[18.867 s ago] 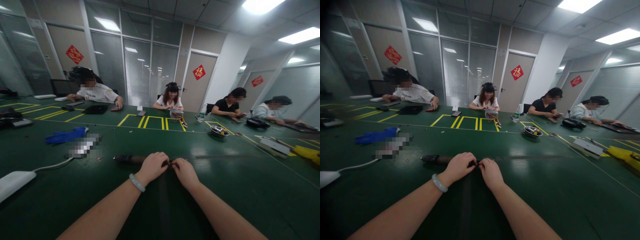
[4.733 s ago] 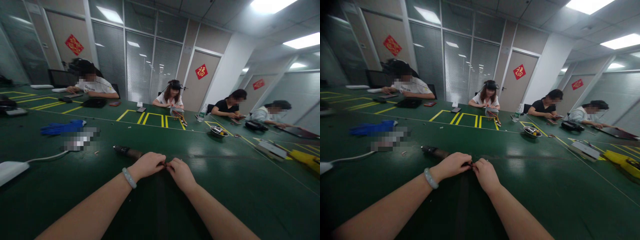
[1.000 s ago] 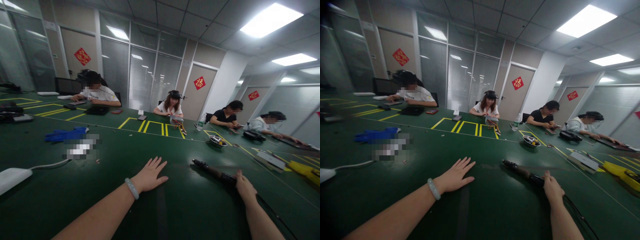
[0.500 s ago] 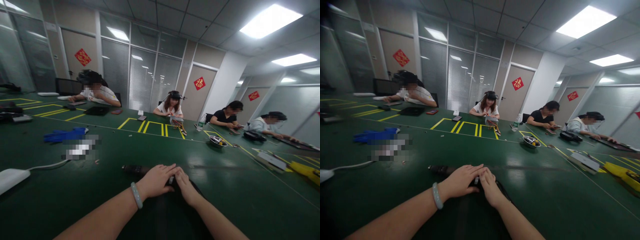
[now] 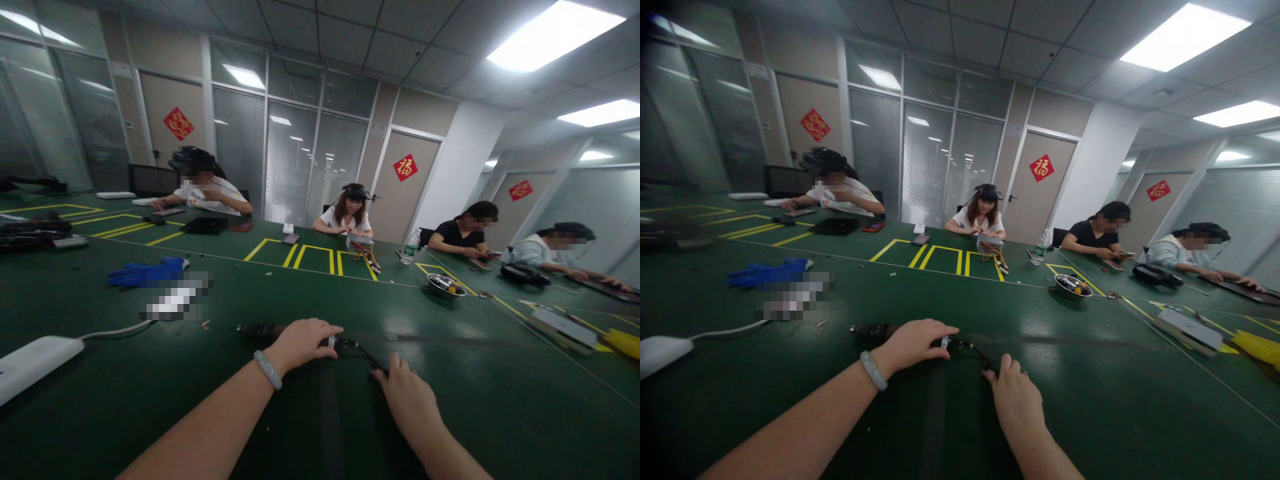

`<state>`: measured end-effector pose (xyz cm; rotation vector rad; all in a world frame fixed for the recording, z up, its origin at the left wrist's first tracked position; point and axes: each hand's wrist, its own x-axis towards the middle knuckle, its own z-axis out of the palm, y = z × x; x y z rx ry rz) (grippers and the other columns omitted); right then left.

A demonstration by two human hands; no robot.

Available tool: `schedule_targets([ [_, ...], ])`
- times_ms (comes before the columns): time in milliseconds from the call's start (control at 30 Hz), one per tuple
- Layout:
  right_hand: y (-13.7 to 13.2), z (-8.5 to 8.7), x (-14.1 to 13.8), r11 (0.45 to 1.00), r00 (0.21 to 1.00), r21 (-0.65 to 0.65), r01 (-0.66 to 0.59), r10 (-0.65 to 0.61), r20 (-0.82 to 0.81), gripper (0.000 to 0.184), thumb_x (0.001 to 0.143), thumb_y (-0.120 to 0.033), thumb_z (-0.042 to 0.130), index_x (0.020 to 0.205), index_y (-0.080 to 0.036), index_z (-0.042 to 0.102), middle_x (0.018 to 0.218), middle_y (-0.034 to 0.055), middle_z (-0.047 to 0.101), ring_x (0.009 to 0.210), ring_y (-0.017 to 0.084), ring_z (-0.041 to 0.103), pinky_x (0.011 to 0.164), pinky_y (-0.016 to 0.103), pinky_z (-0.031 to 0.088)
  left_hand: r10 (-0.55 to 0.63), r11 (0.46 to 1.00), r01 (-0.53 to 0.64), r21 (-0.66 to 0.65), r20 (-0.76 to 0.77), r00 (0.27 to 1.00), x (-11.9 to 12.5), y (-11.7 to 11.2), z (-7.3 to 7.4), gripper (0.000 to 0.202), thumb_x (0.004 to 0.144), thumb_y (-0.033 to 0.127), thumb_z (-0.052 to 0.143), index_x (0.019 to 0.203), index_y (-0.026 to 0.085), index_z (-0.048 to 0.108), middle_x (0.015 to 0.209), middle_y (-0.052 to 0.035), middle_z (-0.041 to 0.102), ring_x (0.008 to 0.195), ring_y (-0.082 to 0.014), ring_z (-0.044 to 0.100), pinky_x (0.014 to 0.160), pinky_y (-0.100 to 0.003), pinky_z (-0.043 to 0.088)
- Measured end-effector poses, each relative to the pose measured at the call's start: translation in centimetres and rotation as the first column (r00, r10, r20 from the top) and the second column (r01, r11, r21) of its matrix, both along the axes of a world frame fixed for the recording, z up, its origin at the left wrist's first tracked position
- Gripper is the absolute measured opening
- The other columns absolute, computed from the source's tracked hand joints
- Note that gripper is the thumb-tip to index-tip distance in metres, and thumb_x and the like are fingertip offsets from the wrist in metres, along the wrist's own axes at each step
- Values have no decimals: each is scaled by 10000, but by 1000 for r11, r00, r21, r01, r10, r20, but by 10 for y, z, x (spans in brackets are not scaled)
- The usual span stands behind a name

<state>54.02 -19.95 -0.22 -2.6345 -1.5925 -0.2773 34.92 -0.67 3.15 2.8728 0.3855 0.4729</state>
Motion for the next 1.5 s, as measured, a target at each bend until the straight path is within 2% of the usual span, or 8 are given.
schedule_targets([
  [200, 16, 16, 41, 965, 954, 99, -241, 255, -161, 242, 975, -415, 362, 921, -241, 520, 903, 17, 658, 758, 172, 632, 625, 267, 360, 24, 999, -24, -22, -1, 1000, -12, 9, 2, 517, 855, 571, 573, 1313, 344, 497, 1193, -20, 615, 1067, -225, 571, 879, -338, 435],
  [433, 39, 17, 80, 967, 972, 185, -174, 199, -123, 305, 967, -447, 368, 827, -233, 534, 824, 5, 641, 728, 147, 581, 625, 256, 316, -45, 999, 45, -16, 0, 999, -5, -10, 6, 506, 850, 555, 589, 1299, 337, 508, 1184, -18, 621, 1066, -230, 566, 867, -341, 439],
  [633, 37, 19, 68, 972, 982, 220, -88, 122, -142, 331, 955, -437, 402, 817, -222, 612, 880, 30, 622, 778, 147, 564, 667, 255, 343, -15, 1000, 13, 22, 49, 999, 0, -14, 3, 443, 875, 471, 589, 1284, 320, 514, 1215, -12, 612, 1088, -217, 561, 922, -363, 418],
  [800, 27, 34, 46, 962, 942, 226, -151, 209, -263, 251, 918, -387, 487, 936, -271, 709, 918, 23, 618, 863, 162, 575, 737, 264, 388, 4, 998, -9, 55, 91, 996, 6, -25, 6, 358, 888, 334, 569, 1238, 263, 539, 1194, -28, 616, 1114, -213, 546, 1020, -395, 351],
  [933, 29, 44, 17, 963, 937, 211, -170, 224, -267, 194, 885, -348, 551, 927, -295, 734, 907, 19, 643, 884, 176, 584, 766, 281, 396, 6, 996, -12, 93, 66, 998, 11, -35, 7, 278, 884, 246, 553, 1162, 252, 560, 1149, -35, 608, 1064, -205, 557, 978, -371, 381],
  [1067, 34, 42, -5, 957, 926, 220, -188, 247, -286, 126, 848, -302, 615, 889, -277, 732, 888, 12, 664, 859, 166, 596, 760, 275, 396, 59, 991, -61, 118, 24, 998, 17, -38, 5, 223, 889, 318, 573, 1097, 237, 560, 1070, -44, 593, 1009, -218, 568, 898, -360, 416],
  [1300, 36, 34, -5, 954, 907, 270, -128, 223, -358, 48, 800, -278, 660, 782, -238, 678, 821, -12, 677, 782, 154, 595, 700, 260, 382, 84, 981, -84, 174, 4, 996, 17, -37, 5, 152, 896, 284, 534, 1038, 238, 565, 994, -44, 568, 916, -217, 569, 814, -359, 427],
  [1500, 37, 33, -8, 959, 909, 209, -191, 253, -332, 55, 803, -280, 657, 782, -239, 686, 842, -5, 693, 811, 162, 607, 725, 265, 392, 77, 984, -76, 163, 1, 997, 17, -40, 5, 124, 887, 214, 524, 1004, 229, 562, 1014, -36, 572, 940, -200, 563, 841, -340, 426],
])
